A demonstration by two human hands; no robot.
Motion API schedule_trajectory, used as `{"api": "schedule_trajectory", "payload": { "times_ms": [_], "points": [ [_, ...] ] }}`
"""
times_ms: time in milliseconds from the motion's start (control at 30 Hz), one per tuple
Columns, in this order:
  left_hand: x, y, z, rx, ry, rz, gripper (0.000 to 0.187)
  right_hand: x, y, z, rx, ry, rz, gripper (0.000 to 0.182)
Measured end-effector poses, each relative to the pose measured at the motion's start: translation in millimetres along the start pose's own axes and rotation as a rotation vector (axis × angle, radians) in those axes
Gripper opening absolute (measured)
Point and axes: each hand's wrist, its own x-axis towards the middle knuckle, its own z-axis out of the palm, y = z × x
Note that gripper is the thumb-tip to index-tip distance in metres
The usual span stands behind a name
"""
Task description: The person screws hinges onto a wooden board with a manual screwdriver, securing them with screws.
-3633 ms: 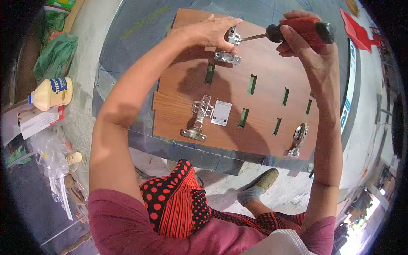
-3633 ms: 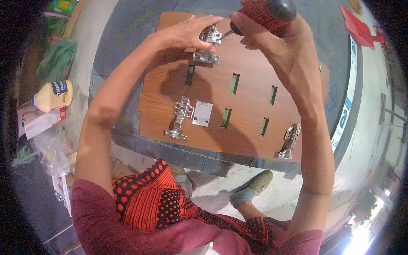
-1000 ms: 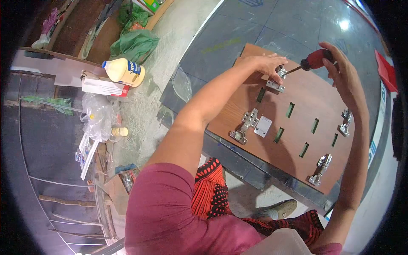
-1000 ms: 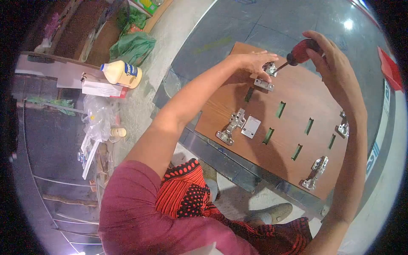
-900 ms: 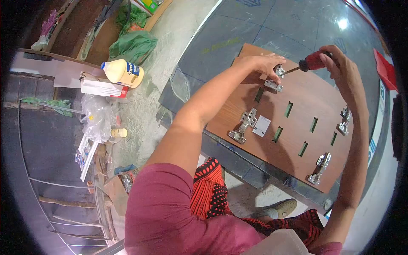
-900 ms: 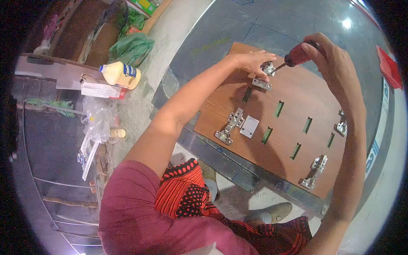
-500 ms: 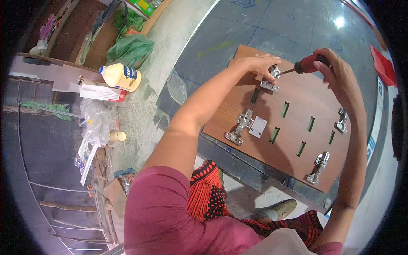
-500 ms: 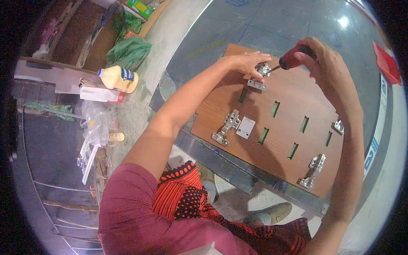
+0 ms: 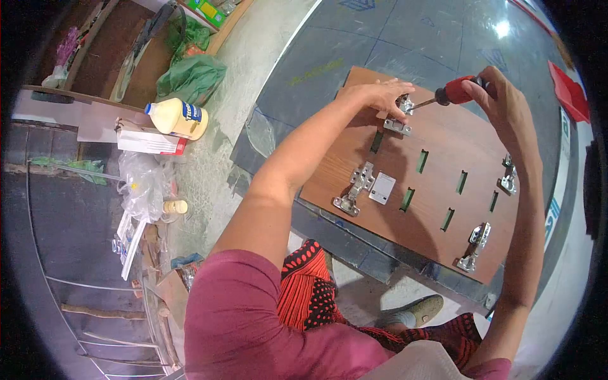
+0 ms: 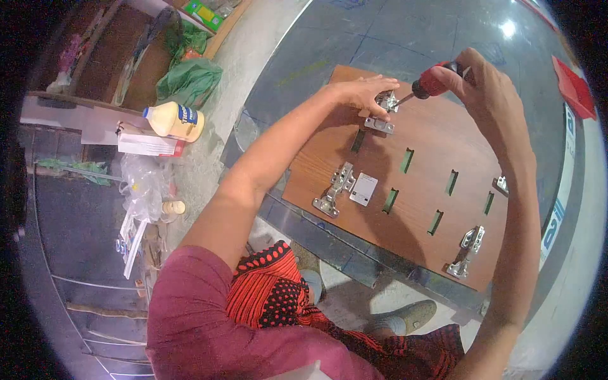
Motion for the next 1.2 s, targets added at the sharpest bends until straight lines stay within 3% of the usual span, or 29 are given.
{"api": "schedule_trajectory", "payload": {
  "times_ms": [67, 200, 267, 400, 467, 600, 700, 800, 1033, 1200],
  "points": [
    [3, -5, 3, 0.024, -0.004, 0.006, 0.101, -4, 5, 16, 0.269, 0.297, -0.229, 0.031],
    [0, -1, 0, 0.004, -0.008, 0.008, 0.101, -10, -4, 7, 0.419, 0.227, -0.29, 0.034],
    [-2, 2, -2, -0.006, -0.023, -0.014, 0.102, -7, -13, -6, 0.204, -0.086, -0.003, 0.039],
    [-4, 7, -6, -0.006, -0.039, -0.036, 0.102, -3, -16, 0, 0.073, -0.037, 0.125, 0.04],
    [-3, 4, -3, -0.022, -0.038, -0.03, 0.103, -9, -4, 14, 0.367, 0.19, -0.243, 0.039],
    [-5, 8, -5, 0.01, -0.047, -0.051, 0.104, -11, -8, 4, 0.388, -0.026, -0.233, 0.042],
    [-5, 8, -5, -0.005, -0.04, -0.049, 0.103, -8, -14, 7, 0.152, 0.036, -0.06, 0.046],
    [-6, 7, -5, -0.004, -0.051, -0.057, 0.103, -3, -8, 16, 0.277, 0.086, -0.01, 0.05],
    [-7, 10, -3, 0.16, 0.057, -0.015, 0.1, -7, -5, 15, 0.447, 0.115, -0.147, 0.041],
    [-6, 2, 3, 0.148, 0.14, 0.009, 0.101, -9, 0, 17, 0.386, 0.164, -0.195, 0.034]
  ]
}}
